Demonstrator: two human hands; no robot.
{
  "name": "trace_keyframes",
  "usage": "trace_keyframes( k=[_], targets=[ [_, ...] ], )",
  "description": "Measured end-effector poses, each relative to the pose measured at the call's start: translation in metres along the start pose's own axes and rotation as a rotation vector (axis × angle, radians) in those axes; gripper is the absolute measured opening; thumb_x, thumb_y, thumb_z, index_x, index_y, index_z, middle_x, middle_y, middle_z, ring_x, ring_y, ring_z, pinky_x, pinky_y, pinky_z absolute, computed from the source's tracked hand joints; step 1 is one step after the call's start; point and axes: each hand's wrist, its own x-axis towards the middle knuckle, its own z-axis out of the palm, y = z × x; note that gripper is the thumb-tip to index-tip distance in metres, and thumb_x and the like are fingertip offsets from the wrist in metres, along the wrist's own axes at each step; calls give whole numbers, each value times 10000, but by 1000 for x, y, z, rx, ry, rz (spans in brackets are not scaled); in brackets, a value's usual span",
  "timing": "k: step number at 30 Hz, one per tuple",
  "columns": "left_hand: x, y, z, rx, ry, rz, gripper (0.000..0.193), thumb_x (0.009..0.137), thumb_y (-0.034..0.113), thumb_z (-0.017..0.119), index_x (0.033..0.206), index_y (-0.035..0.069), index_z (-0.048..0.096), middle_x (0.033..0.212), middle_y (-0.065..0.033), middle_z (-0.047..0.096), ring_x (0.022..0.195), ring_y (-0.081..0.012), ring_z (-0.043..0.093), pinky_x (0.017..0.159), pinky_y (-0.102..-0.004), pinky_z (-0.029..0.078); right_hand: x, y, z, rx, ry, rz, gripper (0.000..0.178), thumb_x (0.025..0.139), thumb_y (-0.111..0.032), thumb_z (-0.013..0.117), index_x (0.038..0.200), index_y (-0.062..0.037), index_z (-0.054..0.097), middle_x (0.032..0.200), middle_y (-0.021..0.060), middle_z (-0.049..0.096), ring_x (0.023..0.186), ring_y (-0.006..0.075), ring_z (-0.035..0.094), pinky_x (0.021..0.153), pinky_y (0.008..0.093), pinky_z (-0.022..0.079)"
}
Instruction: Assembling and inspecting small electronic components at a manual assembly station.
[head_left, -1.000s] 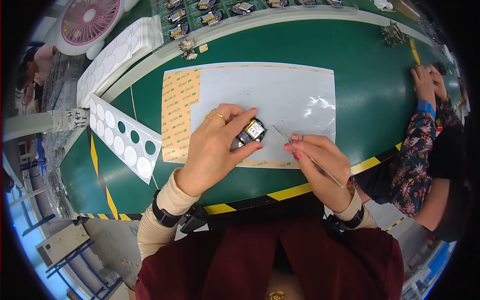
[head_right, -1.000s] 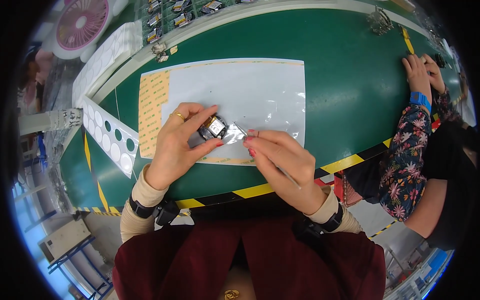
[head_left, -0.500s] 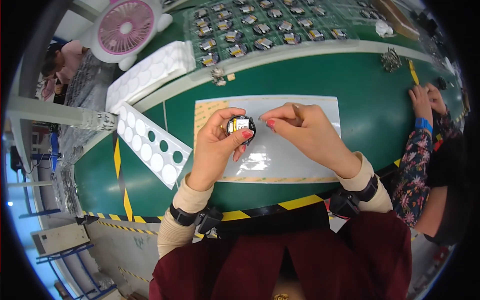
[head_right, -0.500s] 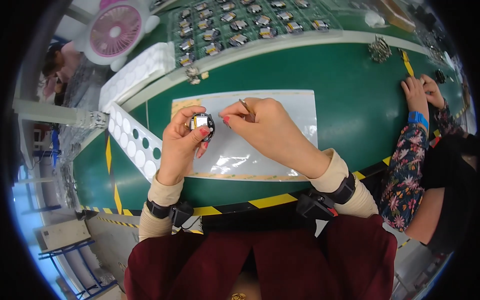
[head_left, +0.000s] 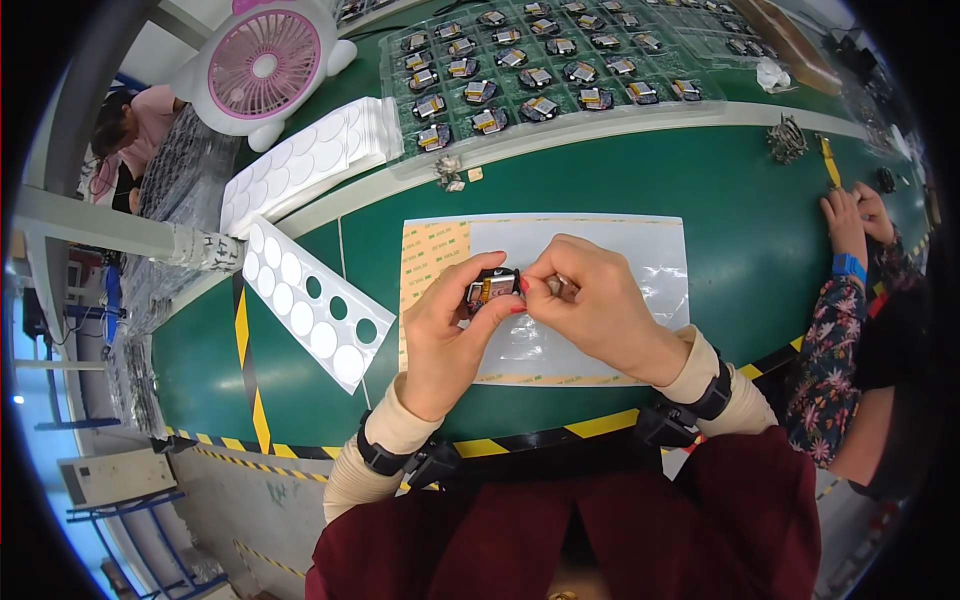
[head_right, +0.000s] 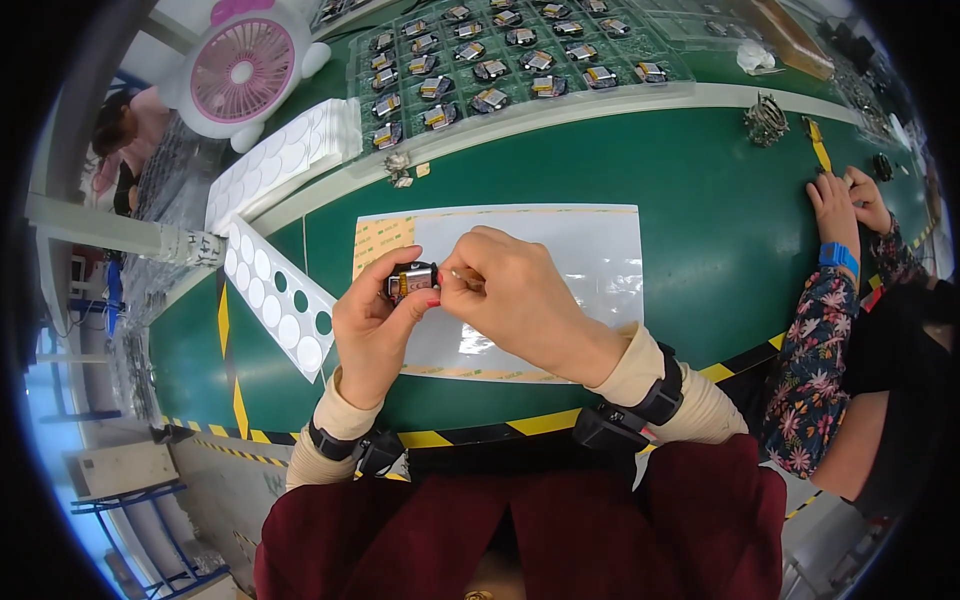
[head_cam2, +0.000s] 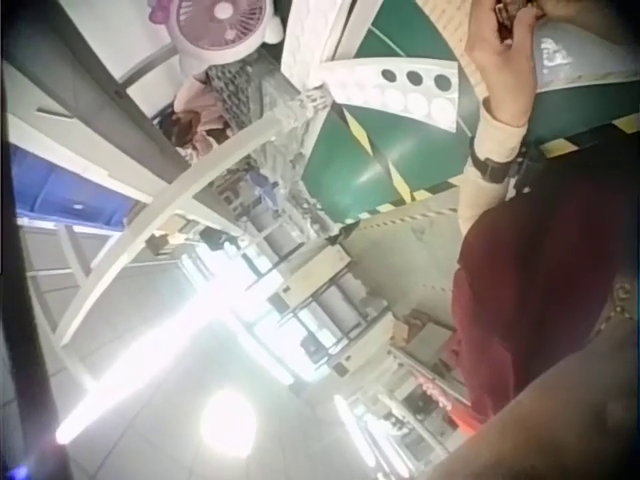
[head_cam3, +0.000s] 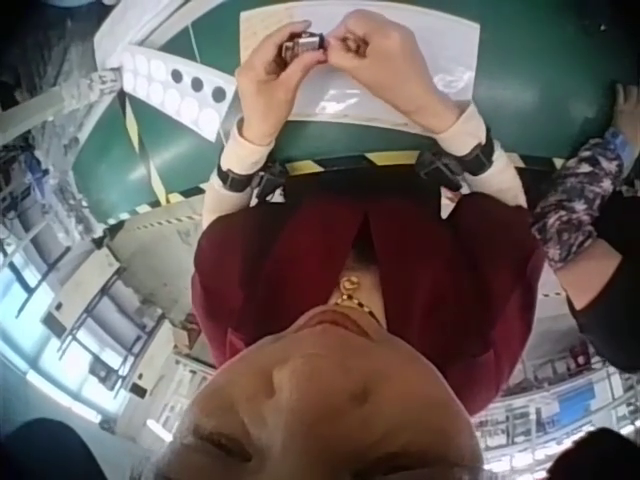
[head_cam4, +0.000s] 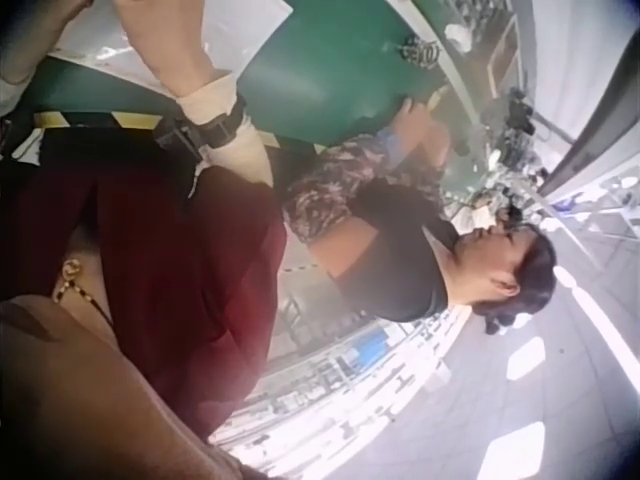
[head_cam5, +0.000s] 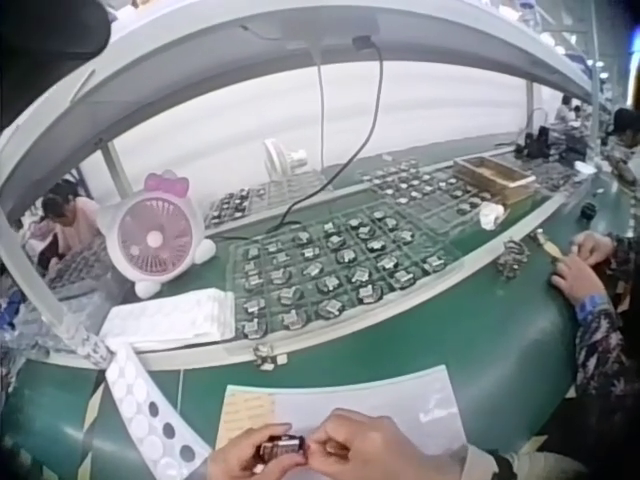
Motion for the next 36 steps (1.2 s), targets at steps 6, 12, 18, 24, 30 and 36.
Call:
trace_keyframes(
  k=[6,12,18,24,30,36],
  targets=[
    [3,14,0,-319,-24,-315,364,775,-27,614,1122,-5,509,760,-26,548,585,-40,461,449,-169,351,-1,0,0,-78,79,-155,137,711,-6,605,699,-4,468,645,82,488,493,169,494,432,279,407],
    [7,11,-1,-407,-39,-418,367,792,-39,582,1148,-12,495,740,-31,547,527,-45,441,419,-173,331,-2,1,-1,112,112,-23,64,719,26,587,738,-8,536,660,23,499,504,64,392,447,207,309],
    [9,14,-3,-444,-31,-468,363,802,-36,566,1156,-10,491,737,-32,549,511,-47,432,413,-174,326,-1,5,-14,23,58,-73,110,719,32,617,811,-6,570,722,46,562,514,102,446,451,219,349],
    [10,17,-6,-622,-57,-595,344,825,0,555,1163,-4,488,779,-35,565,496,-44,431,403,-164,322,0,5,-9,-170,27,-400,199,686,-23,683,864,-14,595,797,94,603,591,179,561,474,246,425],
    [6,22,-12,-833,-223,-667,337,834,21,553,1164,-2,488,815,-37,576,488,-41,430,393,-154,314,-2,9,-15,-53,-31,-583,261,647,-48,709,880,-20,594,808,109,605,621,215,601,474,255,450],
    [7,19,-16,-795,-291,-638,359,818,19,575,1166,0,488,811,-42,581,493,-42,442,395,-153,314,-2,9,-16,-76,-40,-635,240,649,-39,705,859,-29,590,795,95,597,601,205,594,463,253,439]
  ],
)
